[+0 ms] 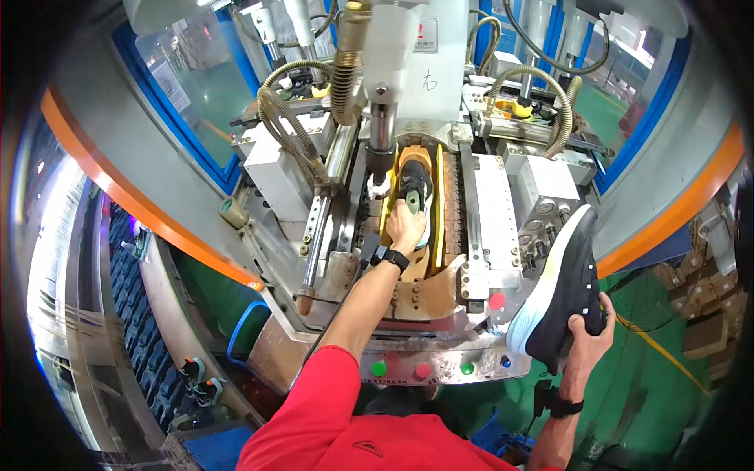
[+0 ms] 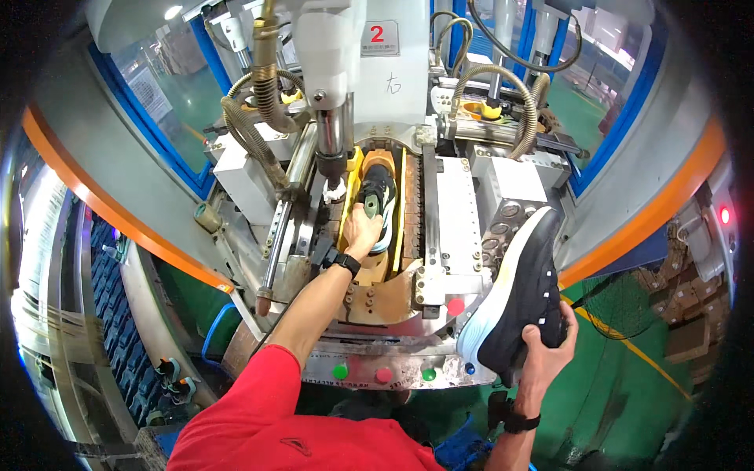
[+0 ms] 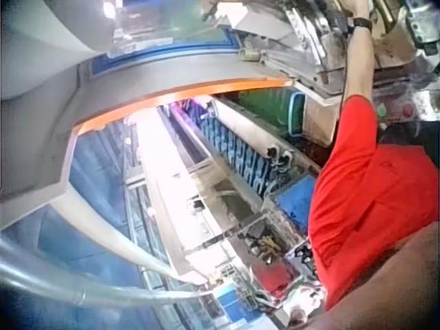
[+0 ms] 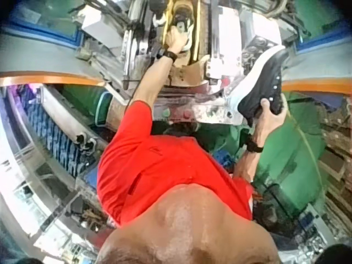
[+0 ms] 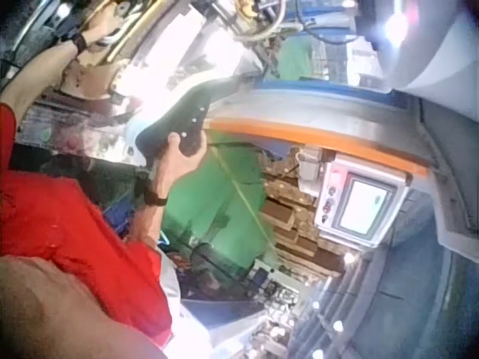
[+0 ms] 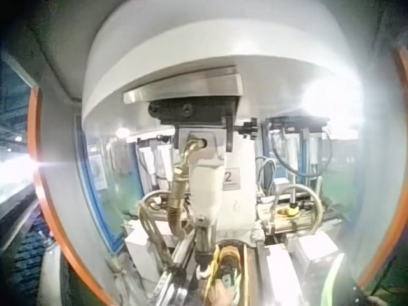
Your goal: Operator places shoe uppers into a lasting or molding machine and retrieves finished components from a conveyor belt.
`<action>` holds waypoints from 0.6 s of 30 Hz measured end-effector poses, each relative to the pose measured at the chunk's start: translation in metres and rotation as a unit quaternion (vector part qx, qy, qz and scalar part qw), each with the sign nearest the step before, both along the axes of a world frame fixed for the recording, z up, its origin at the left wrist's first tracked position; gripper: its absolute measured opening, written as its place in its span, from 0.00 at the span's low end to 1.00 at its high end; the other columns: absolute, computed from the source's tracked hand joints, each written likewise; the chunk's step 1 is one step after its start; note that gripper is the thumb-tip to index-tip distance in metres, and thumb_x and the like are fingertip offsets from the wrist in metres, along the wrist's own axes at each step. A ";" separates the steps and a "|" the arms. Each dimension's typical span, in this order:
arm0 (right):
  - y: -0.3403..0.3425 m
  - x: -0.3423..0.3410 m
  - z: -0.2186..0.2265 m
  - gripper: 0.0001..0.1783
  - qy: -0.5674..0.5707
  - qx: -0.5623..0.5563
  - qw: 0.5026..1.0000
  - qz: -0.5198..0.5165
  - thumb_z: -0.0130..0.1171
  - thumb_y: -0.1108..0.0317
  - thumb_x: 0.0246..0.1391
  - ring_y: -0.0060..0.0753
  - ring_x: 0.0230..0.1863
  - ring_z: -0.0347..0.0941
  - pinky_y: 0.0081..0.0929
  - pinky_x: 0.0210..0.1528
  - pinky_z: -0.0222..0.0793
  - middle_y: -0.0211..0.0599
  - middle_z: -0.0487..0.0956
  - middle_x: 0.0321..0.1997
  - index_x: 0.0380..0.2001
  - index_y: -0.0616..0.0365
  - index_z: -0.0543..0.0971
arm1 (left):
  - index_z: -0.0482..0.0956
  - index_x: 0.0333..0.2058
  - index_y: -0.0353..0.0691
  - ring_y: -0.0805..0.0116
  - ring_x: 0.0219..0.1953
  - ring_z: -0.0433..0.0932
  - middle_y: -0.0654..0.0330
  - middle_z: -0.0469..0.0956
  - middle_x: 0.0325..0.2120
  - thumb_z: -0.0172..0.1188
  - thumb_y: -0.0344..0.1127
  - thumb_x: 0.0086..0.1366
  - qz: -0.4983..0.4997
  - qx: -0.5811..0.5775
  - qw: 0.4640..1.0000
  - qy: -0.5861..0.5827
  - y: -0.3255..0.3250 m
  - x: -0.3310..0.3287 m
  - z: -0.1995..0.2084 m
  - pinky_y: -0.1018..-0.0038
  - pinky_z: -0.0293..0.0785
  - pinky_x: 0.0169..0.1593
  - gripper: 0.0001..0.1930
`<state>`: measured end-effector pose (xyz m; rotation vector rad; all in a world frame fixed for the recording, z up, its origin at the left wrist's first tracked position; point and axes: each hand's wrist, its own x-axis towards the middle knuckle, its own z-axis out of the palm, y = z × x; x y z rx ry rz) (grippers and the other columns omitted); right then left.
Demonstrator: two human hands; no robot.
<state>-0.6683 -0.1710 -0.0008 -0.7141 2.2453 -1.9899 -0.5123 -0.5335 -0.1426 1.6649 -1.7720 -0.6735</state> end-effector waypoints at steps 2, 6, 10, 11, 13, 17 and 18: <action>-0.027 -0.006 0.011 0.32 0.023 -0.003 1.000 0.013 0.62 0.73 0.39 0.31 0.49 0.71 0.27 0.55 0.66 0.37 0.74 0.51 0.53 0.66 0.73 | 0.78 0.38 0.35 0.40 0.40 0.80 0.42 0.81 0.34 0.65 0.39 0.50 0.012 0.015 0.998 0.063 -0.008 0.014 0.003 0.56 0.75 0.46 0.18; -0.122 -0.034 0.035 0.29 0.106 0.041 0.992 0.053 0.65 0.69 0.39 0.29 0.43 0.74 0.25 0.50 0.69 0.38 0.79 0.43 0.49 0.66 0.76 | 0.78 0.33 0.30 0.60 0.34 0.82 0.53 0.81 0.31 0.67 0.34 0.54 0.023 0.276 0.807 0.522 0.016 0.072 0.024 0.57 0.81 0.32 0.13; -0.231 -0.038 0.065 0.29 0.168 0.167 0.960 0.152 0.69 0.62 0.34 0.36 0.40 0.78 0.27 0.47 0.72 0.48 0.82 0.40 0.42 0.68 0.79 | 0.79 0.39 0.34 0.66 0.37 0.82 0.58 0.81 0.34 0.62 0.31 0.61 -0.009 0.332 0.752 0.569 0.109 0.135 0.076 0.67 0.80 0.37 0.10; -0.257 -0.024 0.071 0.30 0.183 0.226 0.940 0.181 0.70 0.60 0.32 0.38 0.40 0.79 0.29 0.47 0.73 0.50 0.82 0.39 0.40 0.69 0.80 | 0.79 0.40 0.33 0.67 0.37 0.81 0.58 0.81 0.35 0.61 0.31 0.61 -0.019 0.321 0.759 0.566 0.132 0.157 0.087 0.71 0.79 0.39 0.10; -0.315 -0.009 0.054 0.31 0.167 0.361 0.891 0.218 0.72 0.58 0.30 0.44 0.41 0.80 0.33 0.47 0.74 0.52 0.82 0.41 0.38 0.70 0.80 | 0.78 0.43 0.31 0.70 0.36 0.80 0.58 0.81 0.37 0.60 0.30 0.61 -0.003 0.313 0.784 0.536 0.167 0.198 0.109 0.76 0.77 0.41 0.12; -0.386 0.051 -0.006 0.33 0.179 0.399 0.860 0.264 0.73 0.56 0.31 0.52 0.46 0.79 0.38 0.49 0.75 0.57 0.81 0.43 0.40 0.69 0.80 | 0.74 0.48 0.29 0.70 0.36 0.80 0.59 0.80 0.37 0.58 0.27 0.59 0.042 0.254 0.797 0.546 0.231 0.285 0.134 0.74 0.78 0.40 0.18; -0.396 0.064 -0.019 0.31 0.197 0.415 0.848 0.265 0.72 0.57 0.32 0.53 0.46 0.79 0.39 0.49 0.75 0.57 0.81 0.42 0.40 0.69 0.80 | 0.73 0.49 0.28 0.69 0.38 0.80 0.58 0.80 0.37 0.58 0.28 0.59 0.078 0.234 0.803 0.543 0.248 0.304 0.143 0.73 0.78 0.41 0.19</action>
